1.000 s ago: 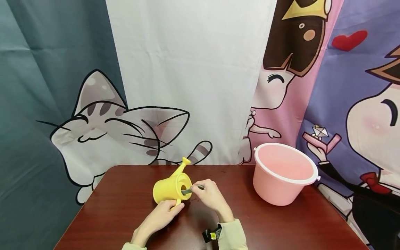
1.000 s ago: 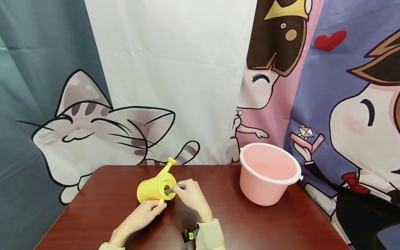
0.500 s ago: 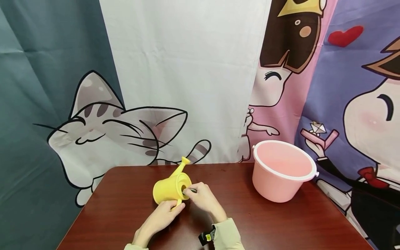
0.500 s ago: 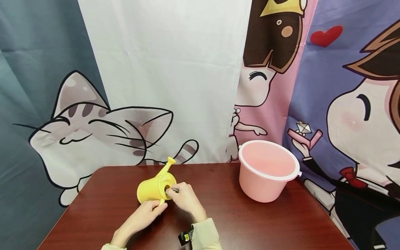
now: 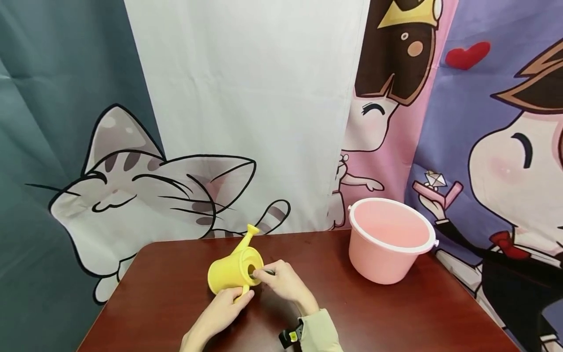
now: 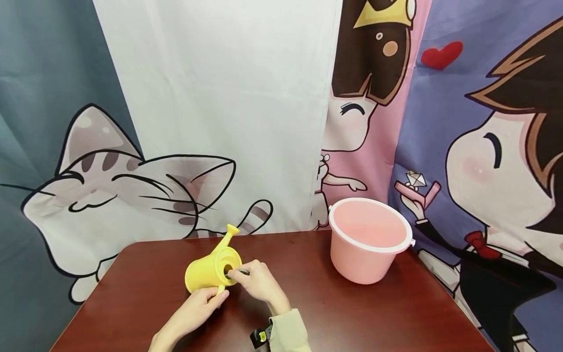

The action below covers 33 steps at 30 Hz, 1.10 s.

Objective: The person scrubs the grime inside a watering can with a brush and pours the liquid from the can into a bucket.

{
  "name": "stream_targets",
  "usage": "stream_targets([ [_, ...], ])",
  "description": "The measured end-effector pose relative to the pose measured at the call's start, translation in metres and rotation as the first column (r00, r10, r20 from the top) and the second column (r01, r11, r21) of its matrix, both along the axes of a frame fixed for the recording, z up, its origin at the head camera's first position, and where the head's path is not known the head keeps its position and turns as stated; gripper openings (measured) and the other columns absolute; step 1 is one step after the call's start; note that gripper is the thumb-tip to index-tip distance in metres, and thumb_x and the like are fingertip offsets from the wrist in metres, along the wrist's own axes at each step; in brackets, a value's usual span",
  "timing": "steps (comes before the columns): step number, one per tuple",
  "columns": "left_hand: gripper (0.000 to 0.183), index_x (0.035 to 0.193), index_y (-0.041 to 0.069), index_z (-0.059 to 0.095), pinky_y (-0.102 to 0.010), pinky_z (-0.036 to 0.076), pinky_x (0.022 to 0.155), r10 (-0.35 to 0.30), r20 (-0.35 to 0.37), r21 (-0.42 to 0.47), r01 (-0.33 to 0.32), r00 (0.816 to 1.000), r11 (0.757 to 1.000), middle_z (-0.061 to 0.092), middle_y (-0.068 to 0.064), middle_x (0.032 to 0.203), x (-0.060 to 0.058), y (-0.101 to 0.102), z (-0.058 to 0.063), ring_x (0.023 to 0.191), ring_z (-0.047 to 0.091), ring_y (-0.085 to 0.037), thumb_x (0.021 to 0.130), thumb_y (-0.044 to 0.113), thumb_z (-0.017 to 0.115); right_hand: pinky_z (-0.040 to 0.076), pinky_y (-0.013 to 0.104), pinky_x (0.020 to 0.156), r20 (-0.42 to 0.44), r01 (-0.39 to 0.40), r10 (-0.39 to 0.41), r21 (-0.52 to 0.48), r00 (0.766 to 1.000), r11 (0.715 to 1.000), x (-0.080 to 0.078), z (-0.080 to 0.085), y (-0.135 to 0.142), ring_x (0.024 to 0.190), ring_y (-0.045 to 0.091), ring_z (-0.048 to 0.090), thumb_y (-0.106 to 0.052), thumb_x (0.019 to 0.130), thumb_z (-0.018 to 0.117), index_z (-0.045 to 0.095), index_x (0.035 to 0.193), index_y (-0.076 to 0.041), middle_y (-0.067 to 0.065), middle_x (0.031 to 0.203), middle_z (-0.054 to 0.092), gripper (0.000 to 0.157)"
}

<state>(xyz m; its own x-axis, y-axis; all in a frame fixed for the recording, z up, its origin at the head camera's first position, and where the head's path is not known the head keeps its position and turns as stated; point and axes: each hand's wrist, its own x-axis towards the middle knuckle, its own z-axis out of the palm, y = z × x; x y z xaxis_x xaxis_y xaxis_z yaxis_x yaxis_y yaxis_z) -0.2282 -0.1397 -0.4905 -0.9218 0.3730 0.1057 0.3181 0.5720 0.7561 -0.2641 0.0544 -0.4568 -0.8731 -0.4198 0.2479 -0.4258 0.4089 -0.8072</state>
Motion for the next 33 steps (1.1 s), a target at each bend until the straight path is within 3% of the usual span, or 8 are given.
stream_targets([
  [4,0.04,0.061,0.017,0.044,-0.021,0.034,0.045,0.014,-0.02,-0.001,-0.014,1.0,1.0,0.036,0.008,0.052,0.002,0.0,-0.002,0.046,0.036,-0.006,0.088,0.045,0.044,0.034,0.021,0.042,-0.035,-0.053,0.054,0.021,0.998,0.998,0.002,0.003,0.004,0.045,0.006,0.041,-0.036,0.085,0.056,0.068,0.076,-0.022,-0.009,0.051,0.048,0.02],
  [9,0.039,0.061,0.018,0.045,-0.022,0.035,0.045,0.004,-0.001,0.002,-0.004,1.0,1.0,0.038,0.008,0.052,0.0,0.003,0.001,0.046,0.037,-0.006,0.088,0.047,0.043,0.039,0.021,0.046,-0.033,-0.107,0.107,-0.005,0.994,0.994,0.011,0.022,0.014,0.051,0.006,0.046,-0.022,0.087,0.056,0.068,0.087,-0.012,-0.007,0.062,0.056,0.016],
  [12,0.038,0.062,0.019,0.045,-0.022,0.035,0.046,0.001,0.005,0.002,-0.001,1.0,1.0,0.039,0.009,0.053,-0.001,0.004,0.001,0.047,0.039,-0.007,0.088,0.046,0.043,0.041,0.022,0.047,-0.011,-0.111,0.111,-0.048,0.994,0.993,0.018,0.037,0.02,0.052,0.008,0.047,-0.014,0.087,0.055,0.067,0.09,-0.005,-0.003,0.063,0.056,0.015],
  [17,0.038,0.061,0.02,0.045,-0.021,0.035,0.046,0.024,-0.01,-0.014,-0.024,1.0,1.0,0.037,0.009,0.052,0.0,0.001,0.0,0.048,0.038,-0.006,0.088,0.046,0.045,0.04,0.022,0.047,0.01,-0.106,0.107,-0.071,0.994,0.992,0.026,0.053,0.024,0.049,0.011,0.045,-0.014,0.087,0.055,0.067,0.091,-0.003,-0.001,0.056,0.049,0.017],
  [23,0.038,0.062,0.02,0.045,-0.022,0.035,0.046,0.011,-0.012,-0.014,-0.011,1.0,1.0,0.037,0.009,0.052,0.0,0.002,-0.001,0.048,0.039,-0.007,0.088,0.048,0.043,0.037,0.021,0.05,-0.054,-0.044,0.042,-0.04,0.998,0.998,0.027,0.058,0.027,0.058,0.015,0.045,-0.013,0.086,0.057,0.067,0.087,-0.005,0.001,0.067,0.056,0.013],
  [26,0.039,0.062,0.019,0.045,-0.022,0.036,0.046,0.008,-0.003,-0.013,-0.008,1.0,1.0,0.037,0.008,0.051,-0.001,0.004,-0.002,0.048,0.039,-0.008,0.087,0.05,0.043,0.037,0.022,0.051,-0.068,-0.02,0.019,-0.003,0.997,1.0,0.02,0.046,0.029,0.06,0.012,0.045,-0.019,0.086,0.057,0.067,0.088,-0.01,-0.001,0.069,0.055,0.013],
  [30,0.04,0.063,0.019,0.046,-0.022,0.035,0.046,0.011,0.008,-0.01,-0.011,1.0,1.0,0.038,0.008,0.051,0.0,0.002,-0.001,0.047,0.039,-0.008,0.087,0.051,0.043,0.038,0.022,0.049,-0.058,-0.037,0.036,-0.021,0.998,0.999,0.019,0.042,0.024,0.056,0.01,0.045,-0.019,0.087,0.056,0.066,0.089,-0.01,-0.004,0.065,0.053,0.014],
  [33,0.04,0.062,0.019,0.046,-0.022,0.035,0.046,0.015,0.007,-0.002,-0.015,1.0,1.0,0.038,0.008,0.051,0.002,0.0,-0.001,0.048,0.039,-0.007,0.087,0.05,0.043,0.039,0.023,0.049,-0.035,-0.054,0.053,-0.039,0.998,0.998,0.027,0.049,0.017,0.055,0.013,0.046,-0.013,0.087,0.055,0.066,0.087,-0.005,0.002,0.065,0.054,0.014],
])
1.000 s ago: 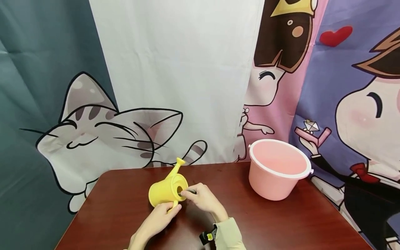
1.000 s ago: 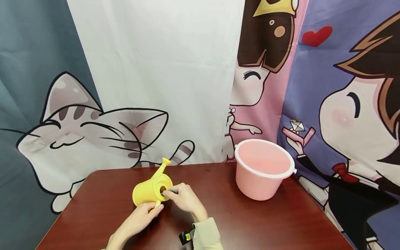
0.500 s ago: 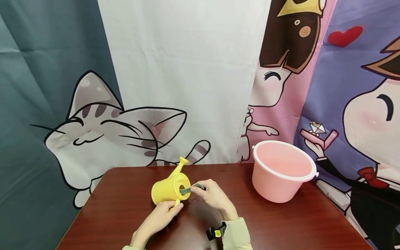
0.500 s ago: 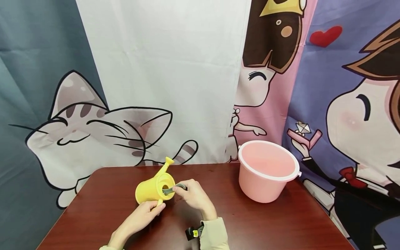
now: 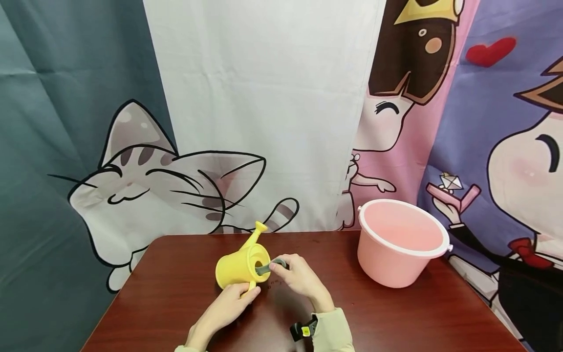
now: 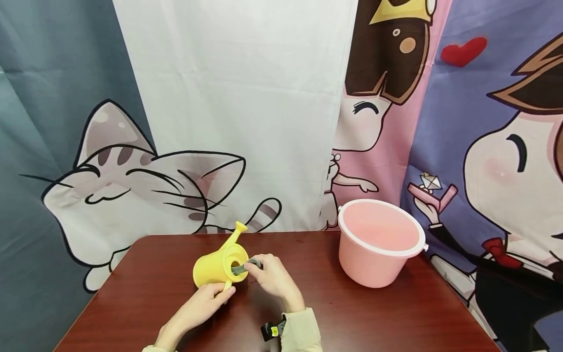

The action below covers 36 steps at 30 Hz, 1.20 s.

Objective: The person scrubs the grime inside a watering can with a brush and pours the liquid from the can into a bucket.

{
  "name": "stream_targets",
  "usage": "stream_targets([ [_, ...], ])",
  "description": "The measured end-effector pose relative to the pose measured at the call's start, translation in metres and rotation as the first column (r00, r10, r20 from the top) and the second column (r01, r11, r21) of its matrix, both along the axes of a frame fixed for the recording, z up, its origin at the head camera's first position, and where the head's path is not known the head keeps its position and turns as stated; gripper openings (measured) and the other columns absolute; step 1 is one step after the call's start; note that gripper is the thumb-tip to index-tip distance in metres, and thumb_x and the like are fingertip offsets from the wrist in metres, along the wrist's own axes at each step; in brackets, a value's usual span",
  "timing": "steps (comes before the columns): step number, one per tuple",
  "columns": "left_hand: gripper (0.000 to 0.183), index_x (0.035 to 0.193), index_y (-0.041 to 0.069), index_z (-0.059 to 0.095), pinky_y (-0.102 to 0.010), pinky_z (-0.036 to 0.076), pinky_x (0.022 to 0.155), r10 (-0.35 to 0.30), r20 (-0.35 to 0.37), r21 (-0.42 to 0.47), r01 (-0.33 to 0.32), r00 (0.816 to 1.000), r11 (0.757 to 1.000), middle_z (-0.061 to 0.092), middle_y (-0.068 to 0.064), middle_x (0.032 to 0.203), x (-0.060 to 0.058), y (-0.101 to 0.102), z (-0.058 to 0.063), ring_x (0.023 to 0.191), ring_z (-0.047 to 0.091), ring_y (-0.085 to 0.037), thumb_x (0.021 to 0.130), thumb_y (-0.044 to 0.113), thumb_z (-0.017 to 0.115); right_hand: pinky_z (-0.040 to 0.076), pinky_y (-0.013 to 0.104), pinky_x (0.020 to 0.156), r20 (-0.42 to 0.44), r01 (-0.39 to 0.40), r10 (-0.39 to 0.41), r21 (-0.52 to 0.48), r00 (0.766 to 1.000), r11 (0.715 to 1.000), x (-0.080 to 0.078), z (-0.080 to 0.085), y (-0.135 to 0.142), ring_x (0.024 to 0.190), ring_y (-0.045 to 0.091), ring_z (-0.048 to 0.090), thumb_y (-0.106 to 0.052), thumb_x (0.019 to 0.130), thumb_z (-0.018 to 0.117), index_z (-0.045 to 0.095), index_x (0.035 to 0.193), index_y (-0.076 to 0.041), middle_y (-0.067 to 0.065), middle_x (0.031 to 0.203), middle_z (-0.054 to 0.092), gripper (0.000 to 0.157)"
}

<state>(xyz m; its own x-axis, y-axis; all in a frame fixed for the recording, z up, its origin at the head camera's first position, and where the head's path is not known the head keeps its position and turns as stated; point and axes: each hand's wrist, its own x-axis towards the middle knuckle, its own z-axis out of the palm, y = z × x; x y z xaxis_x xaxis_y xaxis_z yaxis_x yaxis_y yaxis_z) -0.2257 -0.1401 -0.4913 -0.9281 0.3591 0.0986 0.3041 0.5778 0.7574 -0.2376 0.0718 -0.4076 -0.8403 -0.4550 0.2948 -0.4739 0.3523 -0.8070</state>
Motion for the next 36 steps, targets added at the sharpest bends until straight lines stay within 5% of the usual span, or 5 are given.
stream_targets([
  [13,0.038,0.061,0.018,0.045,-0.021,0.034,0.044,-0.008,-0.059,0.016,0.009,0.998,1.0,0.037,0.009,0.051,-0.001,-0.001,0.002,0.047,0.037,-0.006,0.088,0.045,0.044,0.039,0.022,0.048,0.09,-0.09,0.094,-0.044,0.992,0.995,-0.008,-0.015,-0.015,0.053,0.011,0.044,-0.012,0.086,0.056,0.061,0.071,-0.007,0.002,0.06,0.049,0.016],
  [19,0.039,0.061,0.018,0.045,-0.021,0.034,0.045,-0.013,-0.028,0.014,0.013,1.0,1.0,0.035,0.009,0.051,0.002,0.0,-0.001,0.047,0.037,-0.006,0.088,0.046,0.044,0.038,0.023,0.046,0.159,-0.095,0.108,-0.086,0.981,0.992,-0.015,-0.033,-0.016,0.049,0.008,0.041,-0.015,0.085,0.057,0.059,0.067,-0.01,0.0,0.055,0.043,0.019],
  [24,0.039,0.06,0.018,0.044,-0.021,0.033,0.045,-0.004,-0.065,0.012,0.005,0.998,1.0,0.035,0.009,0.051,0.001,0.001,-0.002,0.047,0.036,-0.005,0.088,0.044,0.045,0.035,0.023,0.045,0.146,-0.074,0.084,-0.075,0.986,0.994,-0.024,-0.047,-0.016,0.049,0.008,0.038,-0.021,0.085,0.058,0.06,0.067,-0.013,-0.001,0.055,0.044,0.02],
  [36,0.039,0.061,0.018,0.044,-0.021,0.035,0.045,-0.023,-0.022,0.009,0.024,0.999,1.0,0.036,0.009,0.051,-0.001,0.002,-0.003,0.047,0.037,-0.007,0.088,0.047,0.043,0.036,0.023,0.044,0.114,-0.041,0.042,-0.018,0.993,0.999,-0.027,-0.05,-0.012,0.049,0.008,0.043,-0.024,0.084,0.059,0.062,0.064,-0.016,-0.004,0.052,0.049,0.022],
])
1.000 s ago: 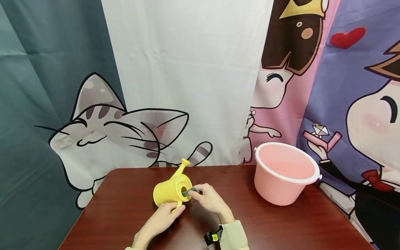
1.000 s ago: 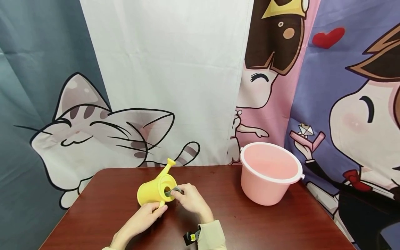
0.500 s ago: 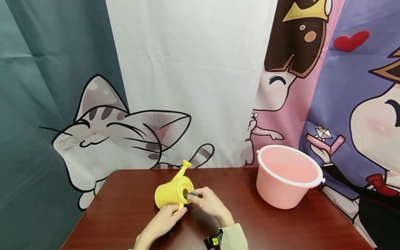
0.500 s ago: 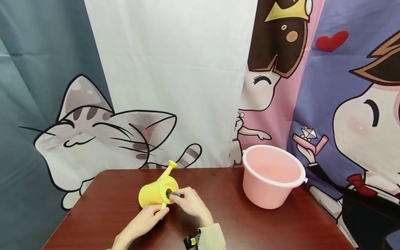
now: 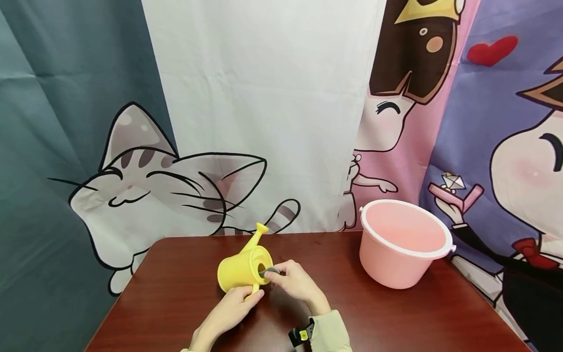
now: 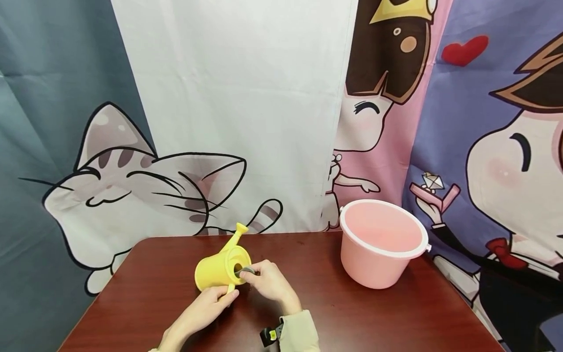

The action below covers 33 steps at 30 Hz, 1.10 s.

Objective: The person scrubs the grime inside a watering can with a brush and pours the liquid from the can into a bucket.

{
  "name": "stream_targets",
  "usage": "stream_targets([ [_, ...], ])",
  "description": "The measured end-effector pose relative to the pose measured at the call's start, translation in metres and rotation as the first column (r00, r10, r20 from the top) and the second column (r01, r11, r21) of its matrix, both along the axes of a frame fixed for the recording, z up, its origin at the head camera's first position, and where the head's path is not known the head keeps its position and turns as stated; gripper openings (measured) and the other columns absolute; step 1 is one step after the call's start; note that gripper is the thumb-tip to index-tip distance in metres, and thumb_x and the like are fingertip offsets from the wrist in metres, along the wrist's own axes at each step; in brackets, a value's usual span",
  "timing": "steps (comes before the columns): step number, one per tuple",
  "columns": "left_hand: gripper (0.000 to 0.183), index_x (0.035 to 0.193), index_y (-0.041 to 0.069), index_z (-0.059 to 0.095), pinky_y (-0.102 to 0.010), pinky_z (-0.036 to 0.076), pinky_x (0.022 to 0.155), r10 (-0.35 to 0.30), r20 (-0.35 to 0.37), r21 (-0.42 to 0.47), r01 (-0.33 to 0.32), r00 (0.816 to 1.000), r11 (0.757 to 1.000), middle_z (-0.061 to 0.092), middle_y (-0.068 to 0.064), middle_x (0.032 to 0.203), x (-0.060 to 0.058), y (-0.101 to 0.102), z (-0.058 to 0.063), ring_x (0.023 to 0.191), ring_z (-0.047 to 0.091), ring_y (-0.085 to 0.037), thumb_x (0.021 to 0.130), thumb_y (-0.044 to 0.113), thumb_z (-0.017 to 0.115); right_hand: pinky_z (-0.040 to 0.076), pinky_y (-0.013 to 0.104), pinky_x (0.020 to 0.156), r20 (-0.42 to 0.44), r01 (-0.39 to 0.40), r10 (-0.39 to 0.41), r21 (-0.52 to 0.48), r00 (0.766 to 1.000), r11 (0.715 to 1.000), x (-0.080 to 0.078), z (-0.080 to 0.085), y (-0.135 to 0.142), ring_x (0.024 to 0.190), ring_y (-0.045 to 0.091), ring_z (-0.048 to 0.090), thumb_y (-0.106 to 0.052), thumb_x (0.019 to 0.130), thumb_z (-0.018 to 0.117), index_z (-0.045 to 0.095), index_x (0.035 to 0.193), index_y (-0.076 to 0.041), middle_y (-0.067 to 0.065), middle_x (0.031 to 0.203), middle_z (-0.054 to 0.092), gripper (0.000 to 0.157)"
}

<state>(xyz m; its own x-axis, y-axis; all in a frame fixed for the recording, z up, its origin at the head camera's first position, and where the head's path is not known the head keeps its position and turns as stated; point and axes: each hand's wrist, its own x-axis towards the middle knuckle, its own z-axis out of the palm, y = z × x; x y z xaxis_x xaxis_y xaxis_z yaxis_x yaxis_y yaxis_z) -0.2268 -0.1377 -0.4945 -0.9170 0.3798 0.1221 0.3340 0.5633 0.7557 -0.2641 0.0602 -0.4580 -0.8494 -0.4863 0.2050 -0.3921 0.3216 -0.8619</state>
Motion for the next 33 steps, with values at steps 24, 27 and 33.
stream_targets([
  [24,0.04,0.062,0.019,0.046,-0.021,0.034,0.045,0.002,-0.013,-0.009,-0.002,1.0,1.0,0.037,0.01,0.051,0.004,0.0,0.003,0.048,0.038,-0.005,0.087,0.049,0.042,0.047,0.031,0.054,0.026,-0.046,0.048,-0.079,0.999,0.996,0.013,0.026,0.006,0.06,0.016,0.054,-0.014,0.086,0.057,0.065,0.085,-0.002,0.007,0.068,0.059,0.014],
  [27,0.04,0.062,0.02,0.046,-0.021,0.034,0.045,0.001,-0.005,-0.009,-0.001,1.0,1.0,0.037,0.01,0.052,0.002,0.001,0.003,0.048,0.038,-0.006,0.087,0.051,0.042,0.042,0.025,0.049,0.012,-0.019,0.02,-0.066,1.0,0.998,0.014,0.03,0.011,0.055,0.016,0.049,-0.014,0.086,0.057,0.065,0.085,-0.004,0.006,0.063,0.055,0.013],
  [33,0.039,0.062,0.019,0.045,-0.022,0.035,0.046,0.008,0.015,-0.009,-0.008,1.0,1.0,0.037,0.009,0.052,0.002,0.0,0.001,0.048,0.038,-0.007,0.087,0.049,0.043,0.028,0.02,0.041,-0.02,0.021,-0.022,-0.042,1.0,0.999,0.022,0.045,0.017,0.046,0.007,0.033,-0.014,0.086,0.057,0.064,0.078,-0.01,-0.001,0.054,0.039,0.012],
])
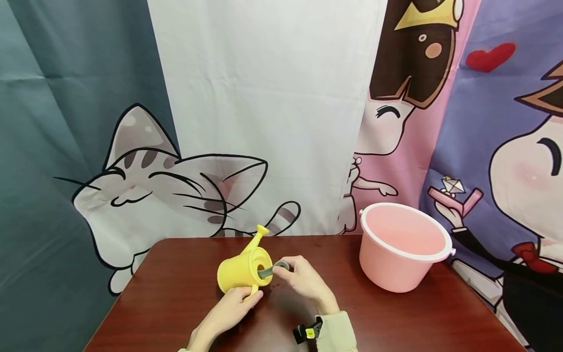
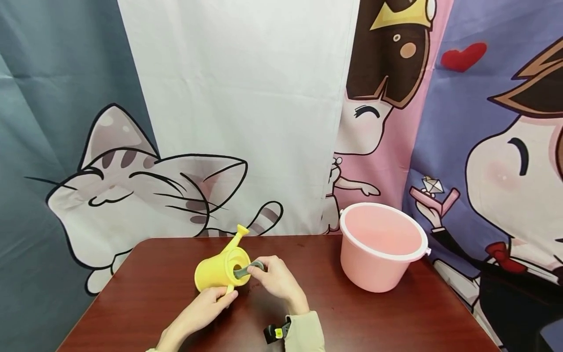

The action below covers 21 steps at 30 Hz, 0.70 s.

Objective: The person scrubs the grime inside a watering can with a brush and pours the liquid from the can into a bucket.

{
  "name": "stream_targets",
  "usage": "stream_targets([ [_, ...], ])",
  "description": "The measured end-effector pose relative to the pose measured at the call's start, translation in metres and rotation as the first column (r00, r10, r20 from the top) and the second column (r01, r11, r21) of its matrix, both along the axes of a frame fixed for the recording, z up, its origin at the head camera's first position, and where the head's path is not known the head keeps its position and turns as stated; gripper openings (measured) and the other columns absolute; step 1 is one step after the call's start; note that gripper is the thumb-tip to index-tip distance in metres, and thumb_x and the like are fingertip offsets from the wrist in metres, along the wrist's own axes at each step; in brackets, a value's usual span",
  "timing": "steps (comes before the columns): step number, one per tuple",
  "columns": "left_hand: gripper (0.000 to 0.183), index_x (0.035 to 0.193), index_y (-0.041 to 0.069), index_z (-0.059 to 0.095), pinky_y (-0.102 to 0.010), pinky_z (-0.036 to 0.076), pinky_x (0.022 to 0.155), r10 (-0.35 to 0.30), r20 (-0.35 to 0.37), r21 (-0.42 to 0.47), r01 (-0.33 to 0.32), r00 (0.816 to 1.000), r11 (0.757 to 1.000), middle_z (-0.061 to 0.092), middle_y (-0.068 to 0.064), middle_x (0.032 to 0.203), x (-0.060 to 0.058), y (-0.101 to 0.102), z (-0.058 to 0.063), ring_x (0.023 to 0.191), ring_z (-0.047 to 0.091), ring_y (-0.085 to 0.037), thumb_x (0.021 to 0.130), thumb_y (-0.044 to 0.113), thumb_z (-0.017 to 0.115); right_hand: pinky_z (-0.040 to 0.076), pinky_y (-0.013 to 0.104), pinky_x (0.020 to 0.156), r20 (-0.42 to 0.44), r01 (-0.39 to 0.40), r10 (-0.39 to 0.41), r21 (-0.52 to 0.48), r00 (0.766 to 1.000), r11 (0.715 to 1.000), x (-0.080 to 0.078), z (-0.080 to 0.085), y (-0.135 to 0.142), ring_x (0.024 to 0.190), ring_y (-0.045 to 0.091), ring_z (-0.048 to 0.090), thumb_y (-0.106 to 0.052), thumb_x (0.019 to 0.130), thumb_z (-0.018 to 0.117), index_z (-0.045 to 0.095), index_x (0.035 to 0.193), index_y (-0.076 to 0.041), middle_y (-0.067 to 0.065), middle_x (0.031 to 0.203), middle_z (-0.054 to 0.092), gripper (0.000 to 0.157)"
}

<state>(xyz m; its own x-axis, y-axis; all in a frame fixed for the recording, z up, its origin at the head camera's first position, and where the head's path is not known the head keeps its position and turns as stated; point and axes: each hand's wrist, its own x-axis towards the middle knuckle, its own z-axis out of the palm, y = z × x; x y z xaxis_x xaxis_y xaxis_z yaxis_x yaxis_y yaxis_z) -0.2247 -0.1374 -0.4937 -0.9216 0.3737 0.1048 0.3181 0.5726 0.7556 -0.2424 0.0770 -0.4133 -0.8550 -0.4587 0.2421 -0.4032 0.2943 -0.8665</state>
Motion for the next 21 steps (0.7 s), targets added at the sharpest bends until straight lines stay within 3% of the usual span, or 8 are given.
stream_targets([
  [9,0.04,0.062,0.017,0.045,-0.022,0.034,0.045,-0.003,0.031,0.021,0.003,1.0,1.0,0.036,0.009,0.051,0.003,0.0,0.001,0.047,0.038,-0.007,0.087,0.049,0.043,0.026,0.023,0.037,-0.004,0.012,-0.012,0.019,1.0,1.0,-0.017,-0.025,-0.001,0.043,0.008,0.032,-0.022,0.085,0.059,0.061,0.075,-0.015,-0.003,0.052,0.037,0.012],
  [14,0.04,0.062,0.018,0.045,-0.022,0.034,0.046,0.007,0.008,0.022,-0.007,1.0,1.0,0.036,0.009,0.051,0.003,-0.001,0.004,0.047,0.037,-0.007,0.088,0.048,0.043,0.035,0.023,0.043,-0.057,0.002,0.001,0.04,0.998,0.999,-0.023,-0.032,-0.008,0.048,0.009,0.041,-0.026,0.084,0.059,0.064,0.078,-0.013,-0.001,0.056,0.047,0.015],
  [21,0.04,0.061,0.019,0.046,-0.021,0.035,0.045,-0.005,-0.022,0.012,0.005,1.0,1.0,0.037,0.009,0.051,0.002,-0.002,0.0,0.047,0.038,-0.006,0.088,0.049,0.042,0.044,0.026,0.051,0.009,-0.036,0.036,0.047,0.999,0.998,-0.022,-0.041,-0.016,0.058,0.017,0.054,-0.026,0.082,0.062,0.066,0.08,-0.014,0.005,0.066,0.06,0.013],
])
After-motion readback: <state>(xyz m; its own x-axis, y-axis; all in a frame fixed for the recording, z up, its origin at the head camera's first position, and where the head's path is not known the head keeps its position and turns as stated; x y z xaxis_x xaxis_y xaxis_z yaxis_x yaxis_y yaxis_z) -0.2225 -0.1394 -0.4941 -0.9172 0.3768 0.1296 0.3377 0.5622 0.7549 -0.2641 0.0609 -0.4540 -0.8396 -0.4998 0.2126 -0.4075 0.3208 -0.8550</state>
